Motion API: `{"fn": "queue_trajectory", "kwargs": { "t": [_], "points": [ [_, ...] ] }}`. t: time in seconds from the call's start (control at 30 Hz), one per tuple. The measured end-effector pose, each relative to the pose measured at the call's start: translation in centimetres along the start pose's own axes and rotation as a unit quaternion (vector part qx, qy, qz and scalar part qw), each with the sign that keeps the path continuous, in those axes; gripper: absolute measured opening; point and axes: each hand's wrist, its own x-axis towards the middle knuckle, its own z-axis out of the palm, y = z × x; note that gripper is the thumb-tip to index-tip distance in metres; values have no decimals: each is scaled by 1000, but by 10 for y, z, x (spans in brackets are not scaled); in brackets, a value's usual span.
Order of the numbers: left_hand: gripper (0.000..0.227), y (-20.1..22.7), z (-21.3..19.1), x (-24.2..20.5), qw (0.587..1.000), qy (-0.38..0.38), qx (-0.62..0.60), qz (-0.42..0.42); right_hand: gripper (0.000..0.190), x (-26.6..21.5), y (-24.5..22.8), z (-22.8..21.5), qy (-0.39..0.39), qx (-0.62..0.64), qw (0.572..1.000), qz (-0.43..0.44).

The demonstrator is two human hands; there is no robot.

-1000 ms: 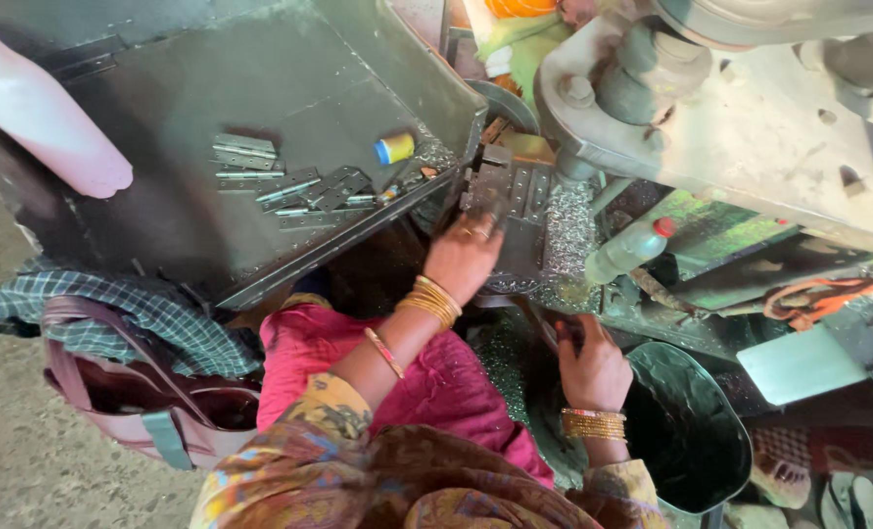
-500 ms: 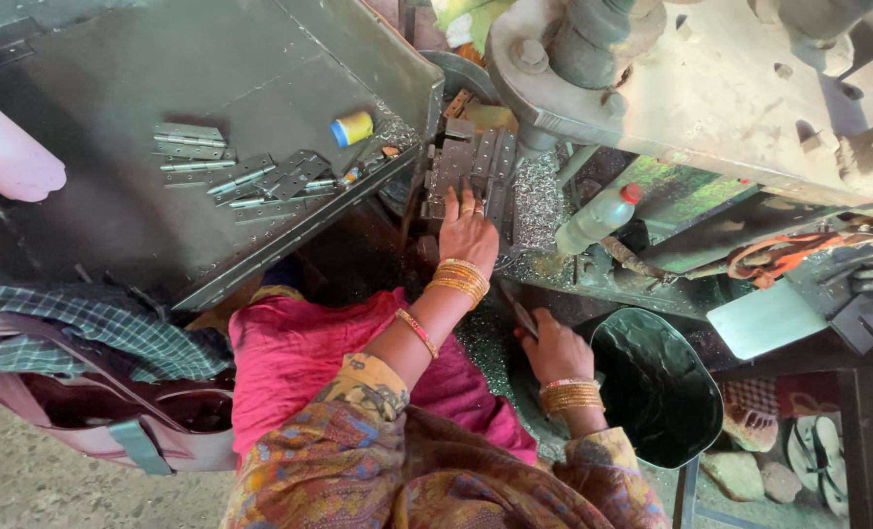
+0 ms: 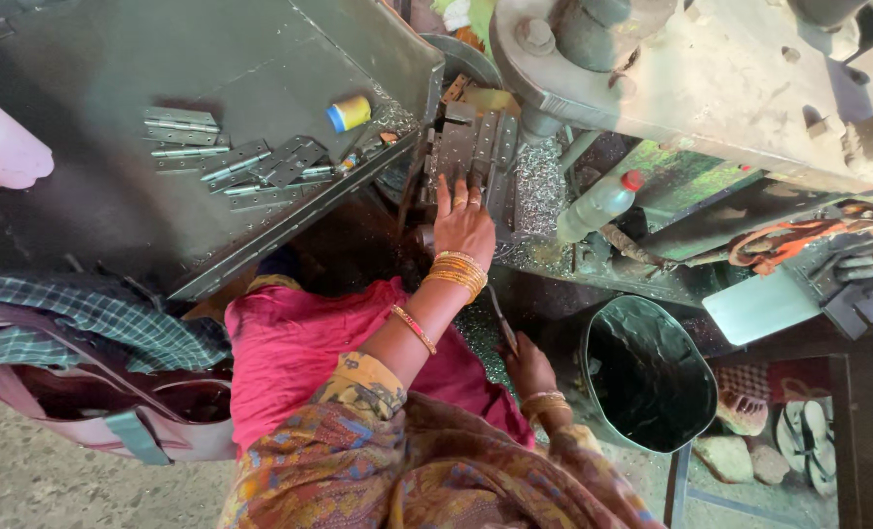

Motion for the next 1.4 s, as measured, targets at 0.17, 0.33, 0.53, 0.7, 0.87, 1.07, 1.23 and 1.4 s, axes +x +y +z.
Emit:
{"fn": "queue_trajectory", "kwargs": {
  "t": [0.17, 0.33, 0.53, 0.7, 0.87, 1.07, 1.23, 1.4],
  "points": [
    [36, -9, 1, 16, 998, -66, 3, -2, 43, 5, -24, -18, -26, 6, 999, -22],
    [38, -2, 14, 35, 999, 39, 16, -14, 39, -2, -45, -46, -35, -93, 994, 39],
    [35, 5, 15, 36, 999, -31, -17, 4, 40, 1, -23, -30, 2, -55, 998, -2],
    [33, -14, 2, 26, 1000, -5, -7, 11, 31, 5, -13, -7, -22, 17, 1000, -10],
    [32, -17, 7, 33, 1000, -12, -10, 9, 25, 5, -18, -12, -34, 60, 998, -3],
    [34, -5, 16, 54, 1000, 9, 1, -28, 29, 1, -16, -13, -21, 17, 1000, -4],
    [35, -18, 5, 53, 1000, -26, -7, -13, 31, 14, -12, -6, -44, 31, 998, -8],
    [38, -9, 6, 73, 997, -75, -20, -18, 29, 12, 6, 2, -38, 14, 999, -6]
  ]
}}
